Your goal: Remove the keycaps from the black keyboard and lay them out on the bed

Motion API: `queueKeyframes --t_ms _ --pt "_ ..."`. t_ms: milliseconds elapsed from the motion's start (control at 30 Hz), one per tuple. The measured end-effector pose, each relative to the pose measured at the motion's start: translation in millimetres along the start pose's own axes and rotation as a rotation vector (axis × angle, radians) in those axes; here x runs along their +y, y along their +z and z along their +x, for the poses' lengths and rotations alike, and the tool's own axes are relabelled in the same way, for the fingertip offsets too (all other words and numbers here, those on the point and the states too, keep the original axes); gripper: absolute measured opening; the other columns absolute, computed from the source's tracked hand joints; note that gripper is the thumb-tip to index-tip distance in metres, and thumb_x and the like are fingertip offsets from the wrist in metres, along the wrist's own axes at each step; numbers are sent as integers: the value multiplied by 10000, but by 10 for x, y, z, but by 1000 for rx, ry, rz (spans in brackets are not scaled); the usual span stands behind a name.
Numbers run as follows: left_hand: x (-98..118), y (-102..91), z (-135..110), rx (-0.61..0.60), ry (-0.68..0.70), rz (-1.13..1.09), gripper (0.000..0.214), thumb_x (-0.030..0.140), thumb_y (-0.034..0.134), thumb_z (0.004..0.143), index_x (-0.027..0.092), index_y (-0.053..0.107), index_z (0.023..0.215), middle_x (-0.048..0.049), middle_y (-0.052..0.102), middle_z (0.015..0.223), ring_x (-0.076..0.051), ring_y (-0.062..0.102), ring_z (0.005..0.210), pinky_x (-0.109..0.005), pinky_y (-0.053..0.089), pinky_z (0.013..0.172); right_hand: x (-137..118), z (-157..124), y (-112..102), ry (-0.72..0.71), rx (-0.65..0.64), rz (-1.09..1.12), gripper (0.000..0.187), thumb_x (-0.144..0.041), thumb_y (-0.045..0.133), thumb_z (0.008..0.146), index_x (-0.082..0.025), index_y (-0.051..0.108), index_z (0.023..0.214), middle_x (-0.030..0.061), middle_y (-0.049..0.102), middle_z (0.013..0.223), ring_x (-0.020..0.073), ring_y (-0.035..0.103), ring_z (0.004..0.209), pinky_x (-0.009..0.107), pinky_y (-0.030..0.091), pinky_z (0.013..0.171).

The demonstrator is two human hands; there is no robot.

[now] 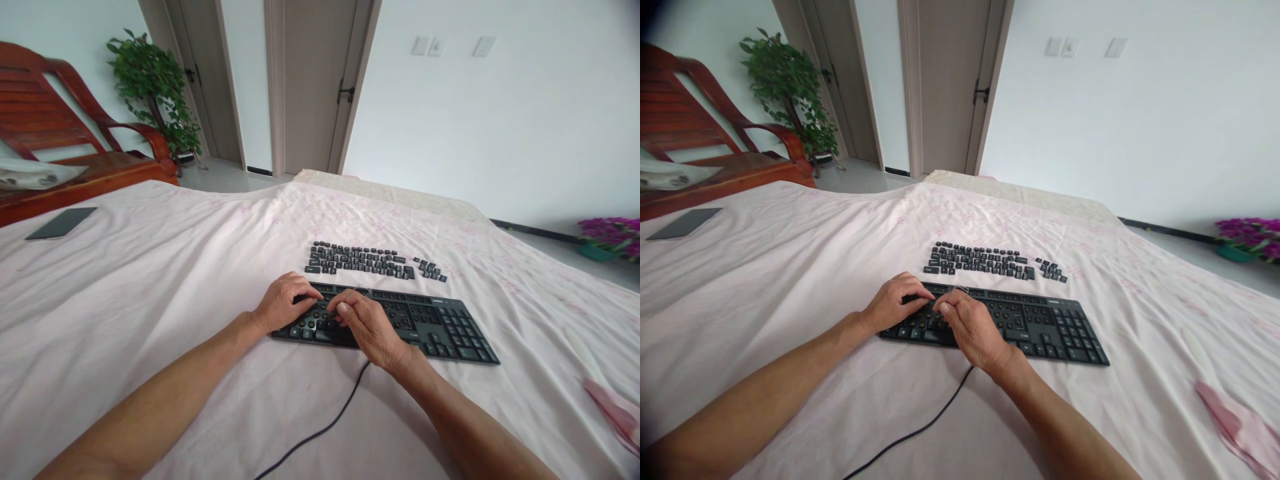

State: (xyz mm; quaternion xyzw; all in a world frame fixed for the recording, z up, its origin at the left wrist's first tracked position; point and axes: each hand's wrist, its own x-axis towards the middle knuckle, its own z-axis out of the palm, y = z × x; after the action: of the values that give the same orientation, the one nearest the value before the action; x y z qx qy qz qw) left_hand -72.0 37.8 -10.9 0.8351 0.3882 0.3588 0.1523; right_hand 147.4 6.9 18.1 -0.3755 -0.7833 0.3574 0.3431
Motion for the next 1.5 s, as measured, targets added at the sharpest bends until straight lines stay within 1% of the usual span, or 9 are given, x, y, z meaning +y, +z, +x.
queueKeyframes --t_ms 267,433,567,733,867,1000,1233,1367,1500 --pt "9 -31 -16 -120 76 -135 111 246 623 847 213 717 895 -17 686 818 -154 592 802 -308 424 833 -64 76 16 -98 -83 -56 299 -330 357 999 -189 590 874 58 623 927 149 586 831 274 487 757" --pt "-16 -41 -20 -233 127 -141 130 263 604 858 215 707 921 -23 675 841 -157 589 827 -298 415 828 -73 113 34 -151 -81 -86 305 -303 360 996 -191 555 791 52 613 881 154 580 844 285 475 786" --pt "-49 -39 -8 -296 146 -139 135 305 623 856 230 714 922 -11 675 855 -146 583 826 -281 401 832 -75 121 62 -158 -92 -117 283 -302 354 998 -193 547 820 50 608 869 153 574 824 286 470 774" --pt "-45 -16 -11 -296 120 -98 192 397 634 845 240 735 891 -9 678 857 -154 562 842 -265 390 780 -23 113 123 -241 -99 -157 275 -302 328 1004 -198 534 853 52 596 839 158 565 795 304 471 766" --pt "-33 7 -19 -302 86 -68 219 421 623 849 246 743 899 -7 684 854 -158 558 844 -266 390 777 77 85 172 -290 -21 -124 269 -290 320 1004 -213 514 836 51 594 838 165 566 810 317 475 769" --pt "-20 18 -13 -297 74 -42 252 441 590 867 237 737 882 -9 686 844 -160 559 829 -273 393 781 152 53 196 -308 21 -102 238 -271 339 999 -216 518 851 47 593 836 160 562 790 317 479 754" --pt "52 -2 14 -299 116 -56 283 435 547 896 218 723 854 -12 682 826 -149 572 807 -275 390 800 185 3 207 -423 78 -10 197 -226 359 987 -215 526 884 46 612 839 159 577 802 316 491 743" --pt "77 10 36 -289 125 -66 258 416 559 893 222 725 860 -15 681 836 -147 581 808 -282 393 819 177 -20 200 -398 143 20 205 -243 351 988 -228 513 864 41 614 837 161 584 795 317 494 740" --pt "86 31 54 -251 73 -110 206 386 589 878 222 712 895 -9 680 870 -152 589 835 -285 411 826 150 19 204 -281 150 -47 211 -270 364 990 -224 531 870 44 614 848 162 584 806 311 483 772"
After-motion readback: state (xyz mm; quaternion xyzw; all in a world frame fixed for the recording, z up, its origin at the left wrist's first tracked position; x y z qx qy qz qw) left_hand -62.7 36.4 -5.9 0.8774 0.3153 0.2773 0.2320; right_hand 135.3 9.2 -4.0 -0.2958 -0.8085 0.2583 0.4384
